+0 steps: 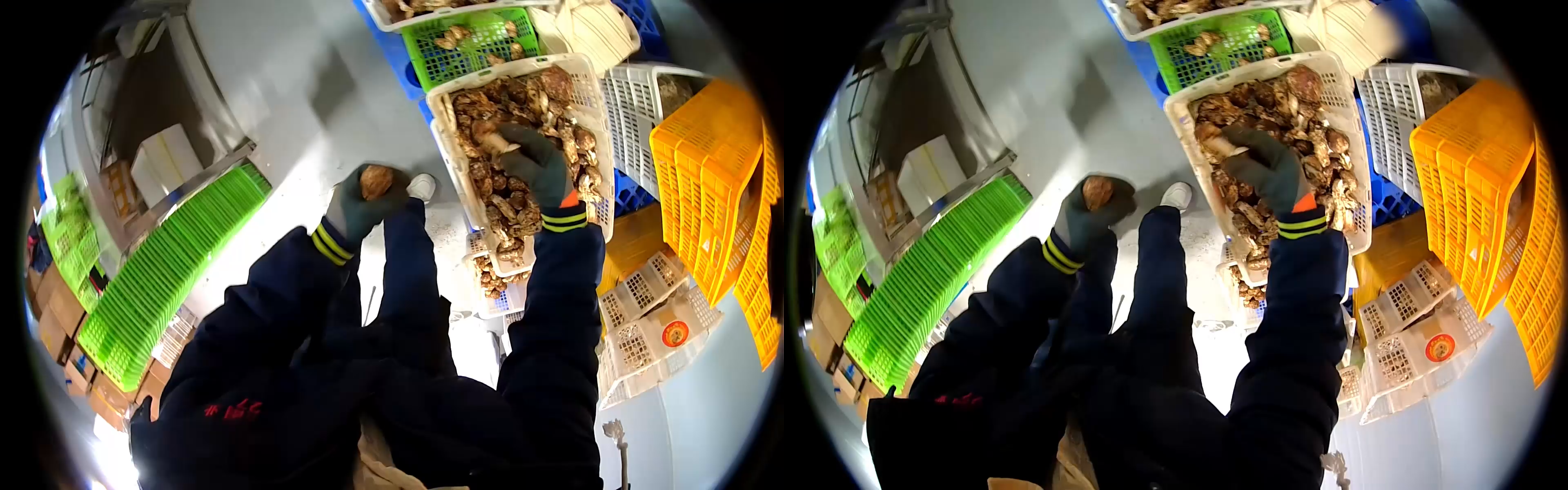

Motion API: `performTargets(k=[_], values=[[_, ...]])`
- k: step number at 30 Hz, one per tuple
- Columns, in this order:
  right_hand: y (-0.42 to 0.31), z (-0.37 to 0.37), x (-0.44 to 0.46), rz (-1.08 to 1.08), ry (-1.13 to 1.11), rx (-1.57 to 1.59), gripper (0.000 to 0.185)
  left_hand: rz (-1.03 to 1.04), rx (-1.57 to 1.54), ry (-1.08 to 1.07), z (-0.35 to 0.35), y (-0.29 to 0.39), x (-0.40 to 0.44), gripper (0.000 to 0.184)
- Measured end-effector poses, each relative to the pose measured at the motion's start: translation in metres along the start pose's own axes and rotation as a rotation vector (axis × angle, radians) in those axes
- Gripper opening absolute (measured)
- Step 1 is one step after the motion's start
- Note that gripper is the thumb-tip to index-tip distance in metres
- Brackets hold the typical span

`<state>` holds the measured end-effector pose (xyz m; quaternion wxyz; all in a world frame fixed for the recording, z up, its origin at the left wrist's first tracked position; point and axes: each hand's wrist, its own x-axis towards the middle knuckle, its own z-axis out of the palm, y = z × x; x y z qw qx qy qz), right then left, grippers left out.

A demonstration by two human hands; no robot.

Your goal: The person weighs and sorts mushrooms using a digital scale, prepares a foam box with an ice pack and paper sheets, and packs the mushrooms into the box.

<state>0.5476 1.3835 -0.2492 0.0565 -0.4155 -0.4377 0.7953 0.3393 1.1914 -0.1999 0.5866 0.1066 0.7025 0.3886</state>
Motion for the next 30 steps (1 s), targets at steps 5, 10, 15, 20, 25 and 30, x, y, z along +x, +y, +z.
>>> performTargets(k=[5, 10, 15, 20, 25, 30], values=[[-0.027, 0.074, -0.004, -0.091, -0.354, -0.012, 0.044, 0.475, -0.09, -0.094, -0.011, 0.039, -0.016, 0.031], [-0.047, 0.143, -0.002, -0.062, -0.551, 0.001, 0.04, 0.696, 0.212, 0.014, -0.052, 0.03, -0.06, 0.037], [-0.044, 0.215, -0.027, -0.136, -0.372, 0.051, 0.035, 0.345, -0.322, 0.238, -0.094, 0.036, -0.111, 0.035], [-0.019, 0.31, -0.061, -0.576, -0.501, 0.015, 0.046, 0.204, -0.658, 0.236, -0.14, 0.014, -0.176, 0.034], [0.003, 0.417, -0.109, -0.313, -0.587, 0.082, 0.038, 0.254, -0.762, 0.088, -0.21, -0.041, -0.274, 0.04], [0.063, 0.557, -0.173, -0.082, -0.771, 0.1, 0.039, 0.432, -0.983, 0.158, -0.291, -0.149, -0.399, 0.05]])
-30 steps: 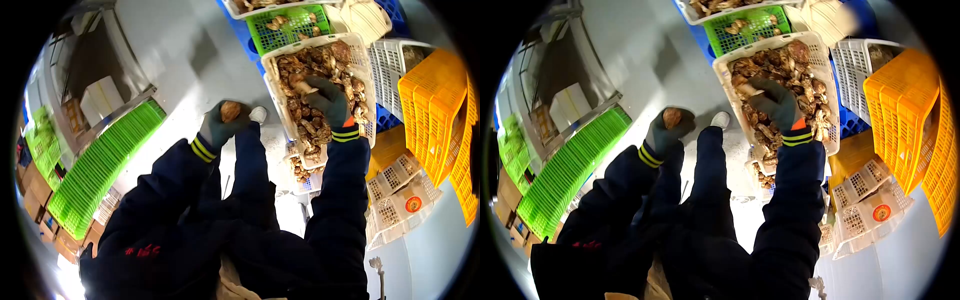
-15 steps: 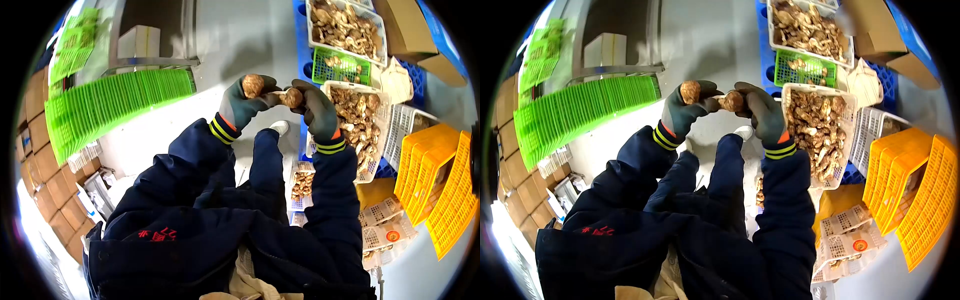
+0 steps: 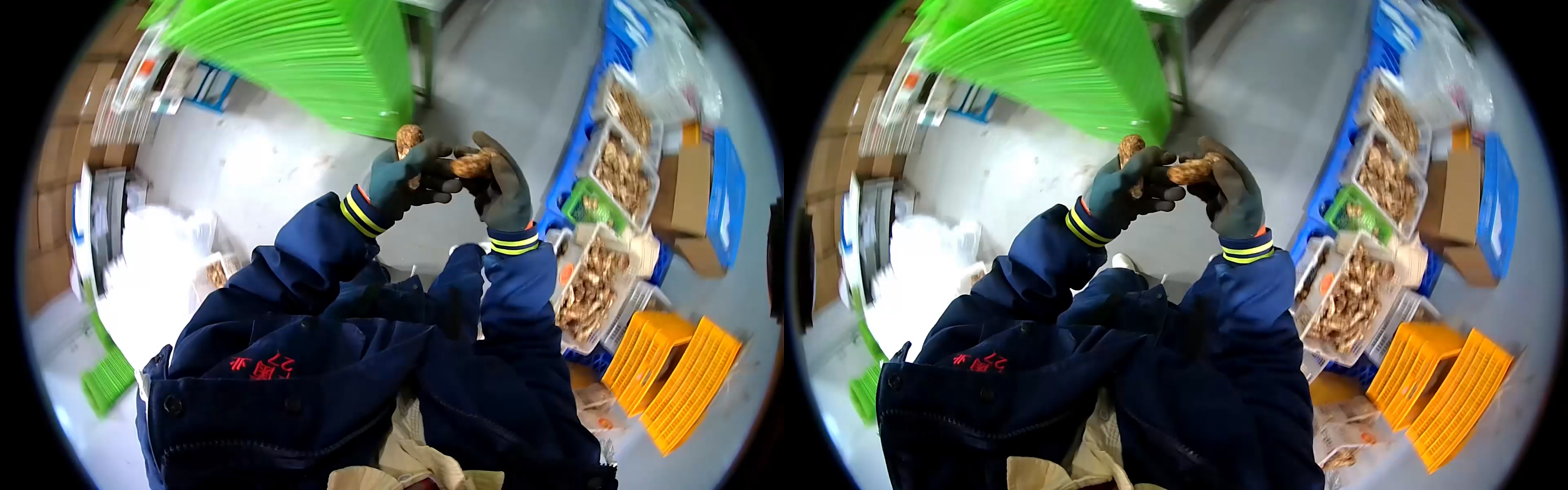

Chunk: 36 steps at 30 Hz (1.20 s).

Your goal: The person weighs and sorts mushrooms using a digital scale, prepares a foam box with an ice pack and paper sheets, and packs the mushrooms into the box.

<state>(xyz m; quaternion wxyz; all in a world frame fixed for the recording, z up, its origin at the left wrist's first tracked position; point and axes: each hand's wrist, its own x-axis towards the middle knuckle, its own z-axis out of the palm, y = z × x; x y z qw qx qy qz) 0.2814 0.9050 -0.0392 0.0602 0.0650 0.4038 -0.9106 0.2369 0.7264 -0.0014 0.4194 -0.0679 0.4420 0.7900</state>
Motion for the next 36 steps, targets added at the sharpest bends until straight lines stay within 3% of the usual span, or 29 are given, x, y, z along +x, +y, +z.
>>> performTargets(k=[3, 6, 8, 13, 14, 16, 19, 21, 23, 25, 27, 31, 32, 33, 35, 36], values=[[0.058, 0.105, 0.026, 0.102, -0.223, 0.289, 0.048, 0.19, -0.063, 0.04, -0.059, 0.046, -0.095, 0.054], [0.101, 0.185, 0.055, 0.263, -0.358, 0.33, 0.049, 0.312, -0.098, 0.229, -0.097, 0.086, -0.167, 0.035], [0.128, 0.237, 0.071, 0.401, -0.43, 0.409, 0.051, 0.404, -0.12, 0.257, -0.136, 0.104, -0.203, 0.036], [0.168, 0.32, 0.103, 0.526, -0.628, 0.3, 0.053, 0.624, -0.2, 0.4, -0.189, 0.122, -0.254, 0.035], [0.177, 0.34, 0.105, 0.45, -0.649, 0.221, 0.05, 0.641, -0.222, 0.415, -0.204, 0.127, -0.262, 0.035], [0.185, 0.358, 0.125, 0.374, -0.688, 0.152, 0.048, 0.636, -0.151, 0.466, -0.222, 0.139, -0.262, 0.036], [0.212, 0.366, 0.162, 0.485, -0.647, 0.145, 0.041, 0.647, -0.157, 0.537, -0.254, 0.15, -0.25, 0.036], [0.224, 0.372, 0.186, 0.263, -0.673, -0.266, 0.041, 0.641, -0.17, 0.473, -0.28, 0.165, -0.239, 0.035], [0.239, 0.386, 0.216, 0.184, -0.698, -0.339, 0.039, 0.563, -0.154, 0.592, -0.299, 0.185, -0.225, 0.036], [0.246, 0.393, 0.246, 0.342, -0.736, -0.293, 0.037, 0.617, -0.182, 0.447, -0.337, 0.195, -0.207, 0.037], [0.254, 0.403, 0.277, 0.495, -0.669, -0.364, 0.038, 0.566, -0.143, 0.53, -0.355, 0.218, -0.196, 0.038], [0.274, 0.436, 0.324, 0.346, -0.501, -0.403, 0.038, 0.555, -0.133, 0.627, -0.396, 0.264, -0.176, 0.038], [0.277, 0.443, 0.337, 0.494, -0.426, -0.368, 0.033, 0.585, -0.182, 0.66, -0.407, 0.274, -0.172, 0.037], [0.28, 0.449, 0.348, 0.498, -0.42, -0.366, 0.033, 0.547, -0.15, 0.719, -0.42, 0.283, -0.167, 0.034], [0.291, 0.459, 0.367, 0.713, -0.503, -0.111, 0.03, 0.626, -0.168, 0.779, -0.44, 0.296, -0.156, 0.033], [0.3, 0.465, 0.374, 0.631, -0.491, -0.146, 0.027, 0.663, -0.216, 0.727, -0.445, 0.3, -0.152, 0.033]])
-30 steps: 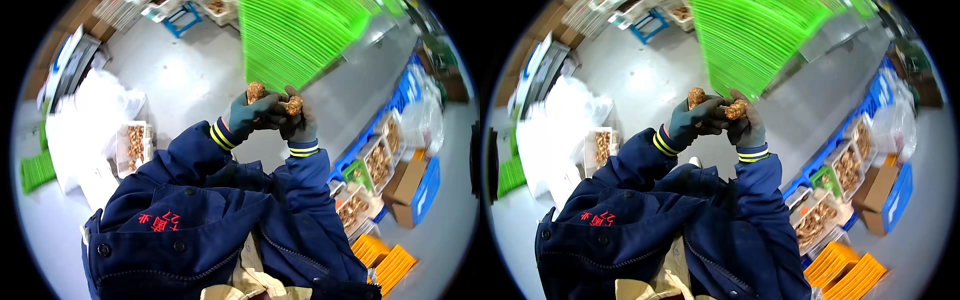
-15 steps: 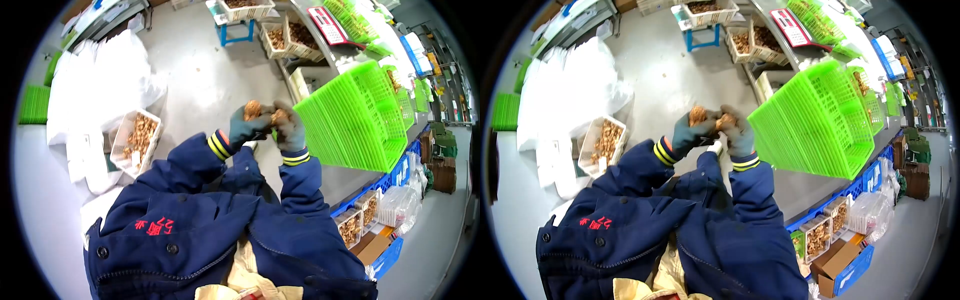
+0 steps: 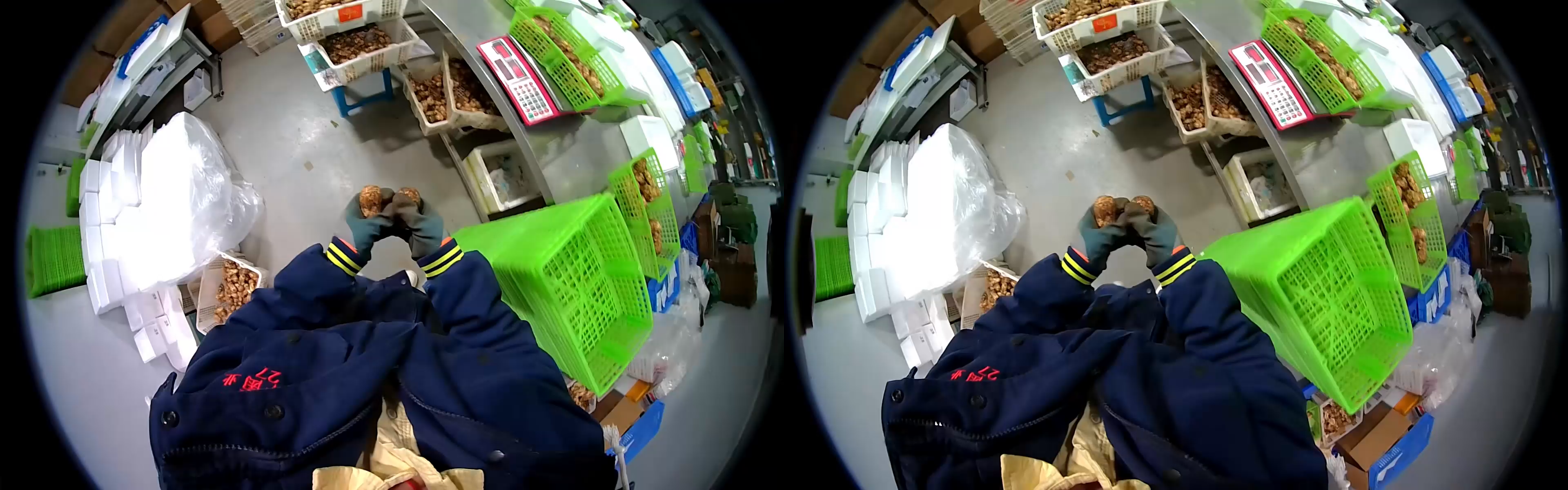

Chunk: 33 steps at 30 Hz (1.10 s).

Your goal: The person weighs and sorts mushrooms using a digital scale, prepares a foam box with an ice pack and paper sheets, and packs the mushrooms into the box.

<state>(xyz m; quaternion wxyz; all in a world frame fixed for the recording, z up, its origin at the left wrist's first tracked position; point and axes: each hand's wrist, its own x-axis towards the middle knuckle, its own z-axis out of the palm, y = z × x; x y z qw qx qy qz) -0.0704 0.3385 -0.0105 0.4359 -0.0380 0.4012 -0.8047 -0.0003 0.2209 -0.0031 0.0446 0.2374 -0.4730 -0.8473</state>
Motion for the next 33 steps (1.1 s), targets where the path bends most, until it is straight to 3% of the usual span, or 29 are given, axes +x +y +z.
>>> performTargets(k=[2, 3, 5, 7, 10, 13, 15, 17, 18, 19, 23, 24, 25, 27, 29, 33], values=[[-0.004, 0.0, 0.025, -0.082, -0.029, 0.058, 0.026, 0.103, -0.052, -0.094, -0.011, -0.003, 0.034, 0.036], [-0.005, -0.001, 0.038, -0.158, -0.042, 0.113, 0.024, 0.026, -0.08, -0.153, -0.025, -0.011, 0.055, 0.038], [-0.014, 0.005, 0.067, -0.081, 0.109, 0.253, 0.022, 0.348, 0.2, -0.018, -0.019, -0.004, 0.078, 0.026], [-0.016, -0.012, 0.094, -0.077, 0.07, 0.165, 0.025, 0.018, 0.026, -0.161, -0.012, 0.04, 0.093, 0.031], [-0.034, 0.006, 0.136, -0.095, 0.09, 0.172, 0.025, 0.217, 0.157, -0.087, -0.026, 0.048, 0.141, 0.042], [-0.026, 0.0, 0.18, -0.095, 0.181, 0.291, 0.024, 0.202, 0.129, -0.128, -0.046, 0.056, 0.186, 0.044], [-0.021, -0.01, 0.21, -0.106, 0.166, 0.305, 0.021, -0.092, 0.115, -0.214, -0.045, 0.099, 0.202, 0.042], [-0.03, 0.001, 0.223, -0.118, 0.344, 0.328, 0.02, -0.261, 0.086, -0.241, -0.059, 0.109, 0.23, 0.041], [-0.013, -0.016, 0.241, -0.306, 0.43, 0.339, 0.024, -0.375, 0.18, -0.17, -0.06, 0.118, 0.24, 0.041], [-0.029, -0.01, 0.245, -0.358, 0.453, 0.462, 0.02, -0.431, 0.186, -0.174, -0.067, 0.119, 0.252, 0.042], [-0.04, -0.058, 0.247, -0.144, 0.682, 0.452, 0.017, -0.447, 0.099, -0.173, -0.076, 0.109, 0.279, 0.044], [-0.025, -0.086, 0.247, -0.165, 0.547, 0.482, 0.02, -0.459, 0.046, -0.207, -0.077, 0.103, 0.284, 0.045], [-0.029, -0.08, 0.245, -0.119, 0.742, 0.407, 0.023, -0.465, -0.007, -0.238, -0.079, 0.097, 0.29, 0.046], [-0.016, -0.101, 0.243, -0.031, 0.81, 0.324, 0.023, -0.543, 0.061, -0.221, -0.077, 0.088, 0.302, 0.044], [-0.007, -0.127, 0.25, 0.012, 0.711, 0.348, 0.025, -0.547, -0.031, -0.266, -0.078, 0.074, 0.314, 0.043], [-0.015, -0.149, 0.283, 0.261, 0.763, 0.386, 0.024, -0.585, -0.019, -0.198, -0.064, 0.079, 0.329, 0.04]])
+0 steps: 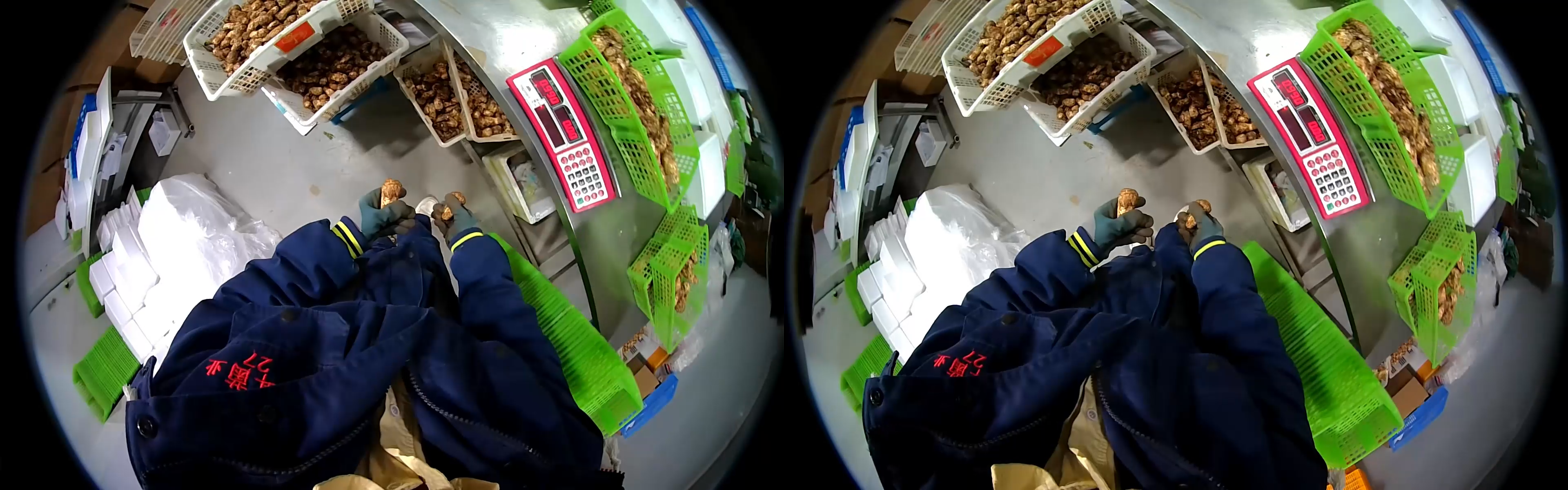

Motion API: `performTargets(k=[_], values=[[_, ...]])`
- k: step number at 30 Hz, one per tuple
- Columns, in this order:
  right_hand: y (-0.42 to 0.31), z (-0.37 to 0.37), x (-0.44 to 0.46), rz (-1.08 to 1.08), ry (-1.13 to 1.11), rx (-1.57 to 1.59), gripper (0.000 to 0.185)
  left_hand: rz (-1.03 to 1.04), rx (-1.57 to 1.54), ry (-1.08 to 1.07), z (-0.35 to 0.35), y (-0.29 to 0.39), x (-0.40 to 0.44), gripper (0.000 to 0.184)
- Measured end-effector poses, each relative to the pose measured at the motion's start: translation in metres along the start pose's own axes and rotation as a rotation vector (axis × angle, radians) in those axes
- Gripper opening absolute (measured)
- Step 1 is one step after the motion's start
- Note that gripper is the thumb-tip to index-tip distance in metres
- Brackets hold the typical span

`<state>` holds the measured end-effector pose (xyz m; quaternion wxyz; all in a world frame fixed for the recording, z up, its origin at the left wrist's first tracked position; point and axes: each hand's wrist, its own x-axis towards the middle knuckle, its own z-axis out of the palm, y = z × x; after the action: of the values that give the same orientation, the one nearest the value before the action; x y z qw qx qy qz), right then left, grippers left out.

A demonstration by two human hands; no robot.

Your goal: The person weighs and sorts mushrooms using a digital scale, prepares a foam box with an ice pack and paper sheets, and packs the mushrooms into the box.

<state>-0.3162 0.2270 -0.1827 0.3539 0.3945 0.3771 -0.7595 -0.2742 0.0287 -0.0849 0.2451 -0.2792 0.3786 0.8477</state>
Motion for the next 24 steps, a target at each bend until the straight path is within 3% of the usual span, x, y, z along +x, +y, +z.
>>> performTargets(k=[3, 4, 6, 8, 9, 10, 12, 13, 14, 15, 16, 20, 24], values=[[-0.014, 0.009, 0.031, 0.207, -0.009, -0.19, 0.025, -0.074, 0.087, 0.129, 0.012, 0.021, 0.009, 0.038], [-0.016, 0.016, 0.04, 0.253, -0.058, -0.206, 0.027, -0.13, -0.032, 0.06, 0.012, 0.026, 0.013, 0.026], [-0.023, 0.033, 0.072, 0.234, 0.118, -0.248, 0.024, -0.187, -0.159, 0.005, 0.017, 0.033, 0.017, 0.017], [-0.032, 0.032, 0.114, 0.155, -0.096, -0.186, 0.018, -0.179, -0.036, 0.198, 0.025, 0.043, 0.019, 0.019], [-0.04, 0.031, 0.126, 0.075, -0.094, -0.195, 0.02, -0.112, -0.086, 0.172, 0.015, 0.033, 0.025, 0.02], [-0.041, 0.031, 0.14, -0.007, -0.096, -0.205, 0.023, -0.069, -0.32, -0.135, -0.015, 0.014, 0.042, 0.021], [-0.061, 0.073, 0.096, -0.107, 0.061, -0.288, 0.02, -0.005, -0.225, 0.053, -0.001, 0.028, 0.042, 0.028], [-0.048, 0.063, 0.117, -0.049, 0.001, -0.333, 0.018, 0.022, -0.338, -0.139, -0.019, 0.024, 0.051, 0.027], [-0.064, 0.09, 0.075, -0.07, -0.214, -0.451, 0.016, 0.133, -0.375, -0.105, -0.026, 0.021, 0.058, 0.027], [-0.052, 0.094, 0.074, 0.038, -0.341, -0.294, 0.018, 0.223, -0.083, 0.097, -0.032, 0.021, 0.064, 0.029], [-0.053, 0.112, 0.051, 0.032, -0.421, -0.499, 0.024, 0.296, 0.201, 0.306, -0.034, 0.024, 0.068, 0.03], [-0.064, 0.166, 0.018, 0.076, -0.694, -0.585, 0.032, 0.349, 0.047, 0.198, -0.012, 0.083, 0.057, 0.035], [-0.061, 0.206, 0.02, -0.091, -0.651, -0.475, 0.029, 0.305, 0.192, 0.086, -0.028, 0.13, 0.067, 0.044]])
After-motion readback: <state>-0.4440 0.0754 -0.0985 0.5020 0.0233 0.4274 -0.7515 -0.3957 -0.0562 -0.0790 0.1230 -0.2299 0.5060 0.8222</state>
